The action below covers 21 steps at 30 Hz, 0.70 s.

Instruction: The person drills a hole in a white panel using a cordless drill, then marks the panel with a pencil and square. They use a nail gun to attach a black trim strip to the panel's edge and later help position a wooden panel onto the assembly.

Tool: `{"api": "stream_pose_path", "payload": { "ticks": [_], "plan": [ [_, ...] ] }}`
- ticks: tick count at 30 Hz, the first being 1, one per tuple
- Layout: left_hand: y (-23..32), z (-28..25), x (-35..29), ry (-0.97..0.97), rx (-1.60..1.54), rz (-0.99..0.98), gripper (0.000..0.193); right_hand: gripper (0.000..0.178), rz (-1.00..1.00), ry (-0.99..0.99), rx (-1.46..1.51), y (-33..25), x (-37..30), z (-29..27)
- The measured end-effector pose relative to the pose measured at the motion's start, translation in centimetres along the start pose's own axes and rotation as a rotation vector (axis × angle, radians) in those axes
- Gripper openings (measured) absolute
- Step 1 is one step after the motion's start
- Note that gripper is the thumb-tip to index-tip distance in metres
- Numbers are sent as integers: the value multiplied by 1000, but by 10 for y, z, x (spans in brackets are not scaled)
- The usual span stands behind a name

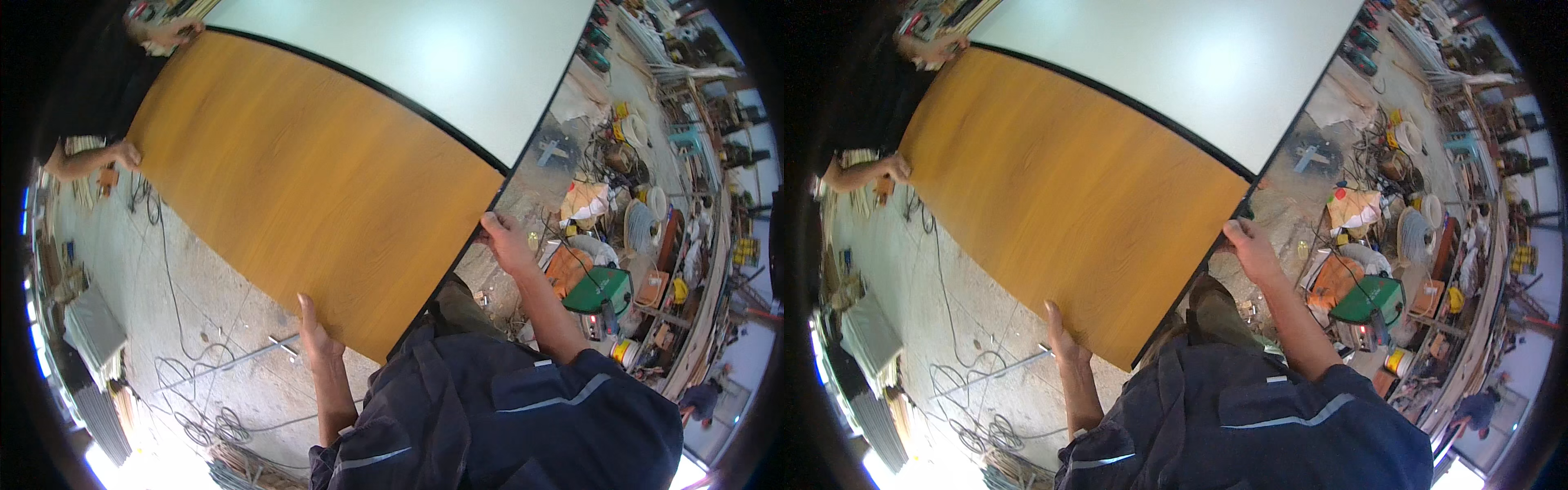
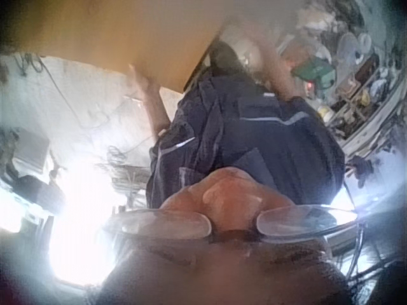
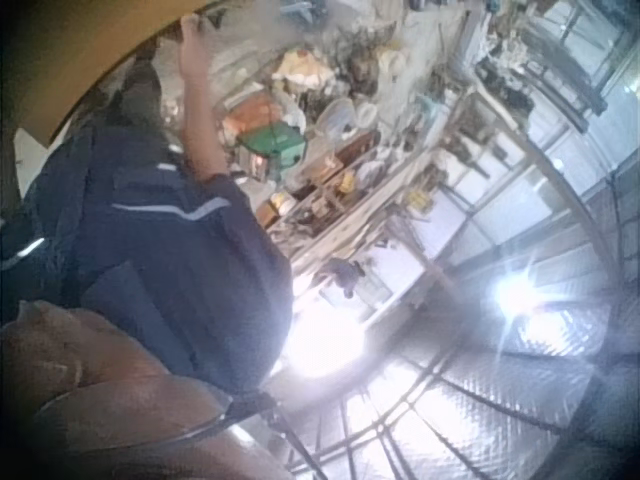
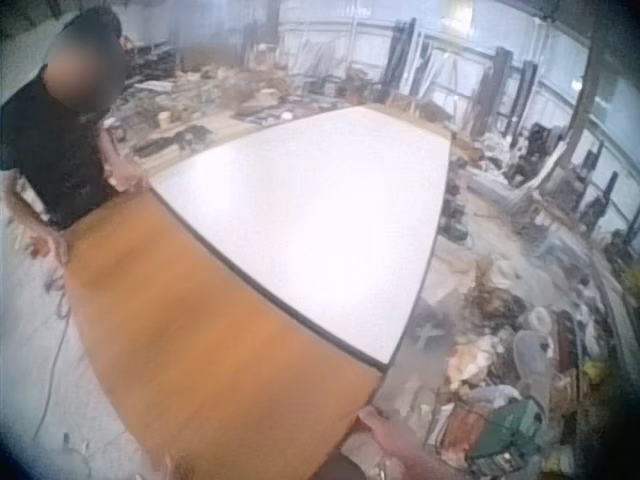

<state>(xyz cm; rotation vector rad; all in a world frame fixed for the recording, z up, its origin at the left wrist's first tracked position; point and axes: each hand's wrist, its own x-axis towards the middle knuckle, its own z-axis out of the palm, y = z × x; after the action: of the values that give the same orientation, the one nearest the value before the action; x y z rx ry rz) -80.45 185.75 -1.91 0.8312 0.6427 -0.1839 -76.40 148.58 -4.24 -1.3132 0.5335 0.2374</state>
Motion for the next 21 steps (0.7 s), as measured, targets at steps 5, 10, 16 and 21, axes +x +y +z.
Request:
{"api": "stream_pose_path", "payload": {
  "ticks": [5,10,16,21],
  "plan": [
    [-6,-6,7,214,175,304,67,36,0,-40,46,3,3,-11],
    [32,-76,17,630,320,655,76,36,-40,-29,13,-11,0,-1],
    [-4,-18,38,306,547,622,66,36,12,-30,48,-5,-5,3],
    [19,-16,21,436,448,632,64,35,7,-56,65,-10,2,-2]
  ]
}}
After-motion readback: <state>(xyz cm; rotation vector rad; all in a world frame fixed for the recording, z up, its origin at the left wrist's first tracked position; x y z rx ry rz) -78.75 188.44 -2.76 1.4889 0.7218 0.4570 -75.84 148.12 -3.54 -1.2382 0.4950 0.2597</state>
